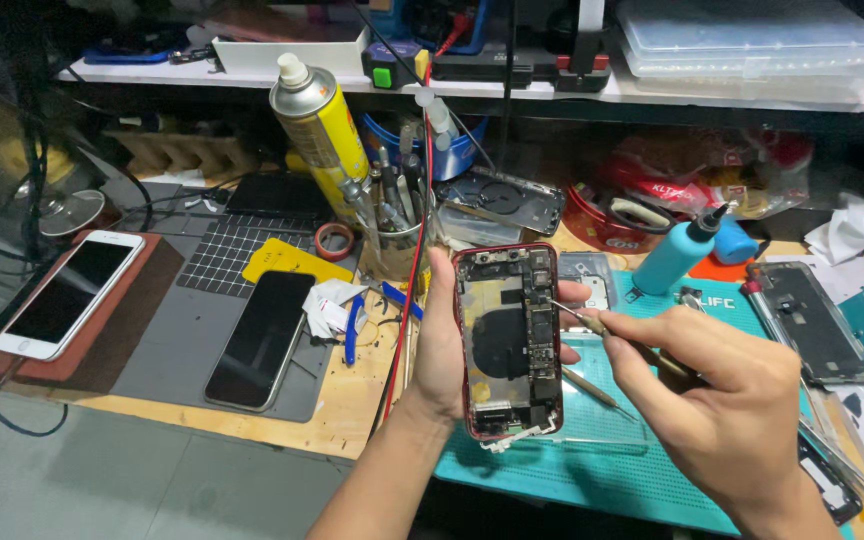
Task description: The person repairs a disassembled red smartphone at a workbench. They hold the phone chassis in one hand and use a screwdriver to unscrew and pry internal components, at times using tweezers to handle small parts inside the housing, working on different areas of the board and frame throughout the clip.
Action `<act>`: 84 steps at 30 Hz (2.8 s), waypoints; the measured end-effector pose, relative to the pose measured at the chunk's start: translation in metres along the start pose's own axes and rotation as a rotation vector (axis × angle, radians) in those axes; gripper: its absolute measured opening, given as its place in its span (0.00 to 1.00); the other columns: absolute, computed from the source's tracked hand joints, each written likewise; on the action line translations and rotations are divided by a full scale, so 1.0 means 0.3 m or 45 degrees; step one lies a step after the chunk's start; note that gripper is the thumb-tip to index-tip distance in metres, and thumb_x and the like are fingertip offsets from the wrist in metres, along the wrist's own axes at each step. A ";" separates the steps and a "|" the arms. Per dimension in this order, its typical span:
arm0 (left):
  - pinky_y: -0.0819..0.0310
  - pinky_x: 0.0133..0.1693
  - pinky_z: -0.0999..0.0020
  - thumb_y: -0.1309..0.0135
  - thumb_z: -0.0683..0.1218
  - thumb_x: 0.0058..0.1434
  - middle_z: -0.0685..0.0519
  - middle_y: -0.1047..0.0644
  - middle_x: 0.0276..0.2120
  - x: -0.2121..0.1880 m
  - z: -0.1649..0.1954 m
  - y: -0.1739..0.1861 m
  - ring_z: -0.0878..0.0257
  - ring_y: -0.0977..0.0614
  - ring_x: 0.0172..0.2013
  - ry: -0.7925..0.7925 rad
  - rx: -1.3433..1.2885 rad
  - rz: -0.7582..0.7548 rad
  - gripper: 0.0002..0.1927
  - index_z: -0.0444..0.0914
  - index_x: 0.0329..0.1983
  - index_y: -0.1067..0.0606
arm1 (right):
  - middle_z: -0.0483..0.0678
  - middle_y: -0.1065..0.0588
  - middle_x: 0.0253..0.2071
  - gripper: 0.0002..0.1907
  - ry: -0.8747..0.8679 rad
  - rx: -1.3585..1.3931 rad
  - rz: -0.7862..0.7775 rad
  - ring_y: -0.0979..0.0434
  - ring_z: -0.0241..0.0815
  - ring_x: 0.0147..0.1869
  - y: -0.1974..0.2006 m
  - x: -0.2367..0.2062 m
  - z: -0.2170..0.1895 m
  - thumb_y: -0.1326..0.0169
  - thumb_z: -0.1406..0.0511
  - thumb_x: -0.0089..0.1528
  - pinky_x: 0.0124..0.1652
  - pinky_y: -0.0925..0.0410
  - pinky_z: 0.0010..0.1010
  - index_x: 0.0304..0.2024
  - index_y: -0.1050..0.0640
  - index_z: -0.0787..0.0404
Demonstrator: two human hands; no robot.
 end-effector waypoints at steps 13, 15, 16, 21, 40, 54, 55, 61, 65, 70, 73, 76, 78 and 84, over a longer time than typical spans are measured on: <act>0.18 0.50 0.56 0.79 0.76 0.72 0.34 0.24 0.58 -0.006 -0.011 0.000 0.48 0.18 0.53 -0.012 0.072 -0.041 0.50 0.31 0.70 0.33 | 0.44 0.28 0.19 0.11 -0.024 -0.049 -0.020 0.36 0.29 0.18 -0.001 -0.003 0.009 0.38 0.71 0.56 0.21 0.44 0.25 0.42 0.15 0.62; 0.18 0.51 0.55 0.78 0.76 0.72 0.35 0.24 0.59 -0.006 -0.011 -0.005 0.49 0.18 0.53 -0.028 0.137 -0.036 0.51 0.30 0.70 0.33 | 0.44 0.27 0.20 0.11 -0.043 -0.046 -0.021 0.36 0.30 0.17 -0.001 -0.003 0.010 0.39 0.71 0.56 0.20 0.44 0.25 0.42 0.15 0.62; 0.19 0.52 0.56 0.78 0.76 0.71 0.35 0.24 0.59 -0.006 -0.011 -0.008 0.49 0.18 0.53 -0.030 0.170 -0.029 0.50 0.30 0.70 0.33 | 0.44 0.28 0.20 0.11 -0.035 -0.055 -0.015 0.36 0.31 0.18 0.000 -0.002 0.008 0.38 0.71 0.56 0.21 0.43 0.25 0.41 0.15 0.62; 0.21 0.56 0.59 0.72 0.75 0.70 0.40 0.24 0.58 -0.017 -0.008 -0.032 0.54 0.20 0.56 -0.089 0.465 -0.002 0.49 0.29 0.68 0.32 | 0.46 0.29 0.21 0.10 0.014 -0.135 0.007 0.35 0.34 0.19 0.005 0.000 -0.008 0.37 0.71 0.54 0.23 0.42 0.26 0.39 0.16 0.65; 0.23 0.58 0.67 0.60 0.73 0.73 0.43 0.20 0.57 -0.034 0.045 -0.157 0.58 0.17 0.57 -0.570 1.652 -0.072 0.45 0.31 0.73 0.34 | 0.50 0.20 0.28 0.11 -0.677 0.678 -0.249 0.32 0.31 0.20 -0.034 -0.015 0.201 0.43 0.70 0.65 0.18 0.40 0.23 0.47 0.15 0.69; 0.22 0.59 0.67 0.53 0.72 0.72 0.40 0.22 0.59 -0.052 0.053 -0.173 0.53 0.16 0.58 -0.722 1.902 -0.186 0.43 0.31 0.71 0.34 | 0.53 0.21 0.26 0.15 -0.789 1.572 -0.499 0.27 0.33 0.22 -0.101 -0.036 0.329 0.43 0.66 0.68 0.21 0.35 0.23 0.43 0.19 0.78; 0.22 0.58 0.67 0.53 0.72 0.72 0.40 0.22 0.59 -0.050 0.052 -0.174 0.53 0.16 0.57 -0.719 1.911 -0.197 0.43 0.31 0.71 0.34 | 0.52 0.22 0.26 0.14 -0.778 1.575 -0.459 0.28 0.32 0.23 -0.099 -0.035 0.339 0.42 0.67 0.66 0.22 0.36 0.22 0.43 0.20 0.78; 0.21 0.57 0.66 0.54 0.72 0.71 0.40 0.22 0.58 -0.019 0.044 -0.151 0.52 0.16 0.56 -0.669 1.893 -0.148 0.44 0.31 0.72 0.33 | 0.54 0.23 0.30 0.16 -0.692 1.080 -0.282 0.26 0.36 0.24 -0.093 -0.054 0.335 0.45 0.66 0.63 0.23 0.34 0.25 0.47 0.22 0.74; 0.22 0.58 0.65 0.54 0.71 0.72 0.39 0.22 0.59 -0.023 0.042 -0.148 0.50 0.17 0.57 -0.773 2.079 -0.183 0.43 0.31 0.71 0.34 | 0.48 0.23 0.23 0.16 -1.047 1.582 -0.521 0.29 0.31 0.18 -0.119 -0.036 0.339 0.44 0.61 0.61 0.15 0.39 0.21 0.42 0.18 0.70; 0.22 0.58 0.64 0.55 0.73 0.71 0.39 0.22 0.59 -0.021 0.039 -0.135 0.51 0.16 0.58 -0.638 1.822 -0.152 0.45 0.32 0.73 0.33 | 0.51 0.22 0.31 0.17 -0.699 0.962 -0.258 0.30 0.32 0.25 -0.094 -0.052 0.312 0.44 0.68 0.62 0.23 0.37 0.23 0.51 0.20 0.74; 0.22 0.59 0.63 0.56 0.73 0.70 0.39 0.21 0.59 -0.015 0.034 -0.130 0.50 0.16 0.58 -0.577 1.743 -0.118 0.46 0.31 0.72 0.33 | 0.53 0.20 0.33 0.18 -0.533 0.805 -0.213 0.27 0.35 0.26 -0.084 -0.065 0.293 0.44 0.66 0.63 0.24 0.34 0.25 0.51 0.20 0.75; 0.22 0.59 0.63 0.55 0.72 0.71 0.38 0.22 0.60 -0.029 0.032 -0.143 0.49 0.17 0.60 -0.705 1.960 -0.165 0.45 0.31 0.73 0.34 | 0.54 0.20 0.29 0.17 -0.881 1.265 -0.353 0.28 0.36 0.21 -0.099 -0.047 0.336 0.47 0.64 0.65 0.19 0.37 0.25 0.48 0.18 0.75; 0.22 0.59 0.64 0.54 0.72 0.72 0.38 0.23 0.58 -0.037 0.029 -0.151 0.49 0.18 0.59 -0.793 2.064 -0.226 0.45 0.30 0.74 0.34 | 0.51 0.19 0.24 0.16 -0.943 1.407 -0.431 0.31 0.31 0.17 -0.104 -0.033 0.354 0.43 0.62 0.60 0.16 0.40 0.22 0.40 0.17 0.72; 0.23 0.60 0.66 0.56 0.73 0.73 0.38 0.23 0.60 -0.030 0.023 -0.132 0.51 0.17 0.59 -0.672 1.855 -0.203 0.45 0.31 0.74 0.34 | 0.52 0.20 0.33 0.17 -0.726 1.058 -0.227 0.24 0.35 0.28 -0.090 -0.061 0.368 0.43 0.71 0.57 0.27 0.31 0.25 0.49 0.21 0.71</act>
Point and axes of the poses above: each hand's wrist, its own x-axis towards the middle knuckle, its own y-axis out of the back of the hand, z = x × y, the point moved 4 cm from there along x, towards the middle knuckle
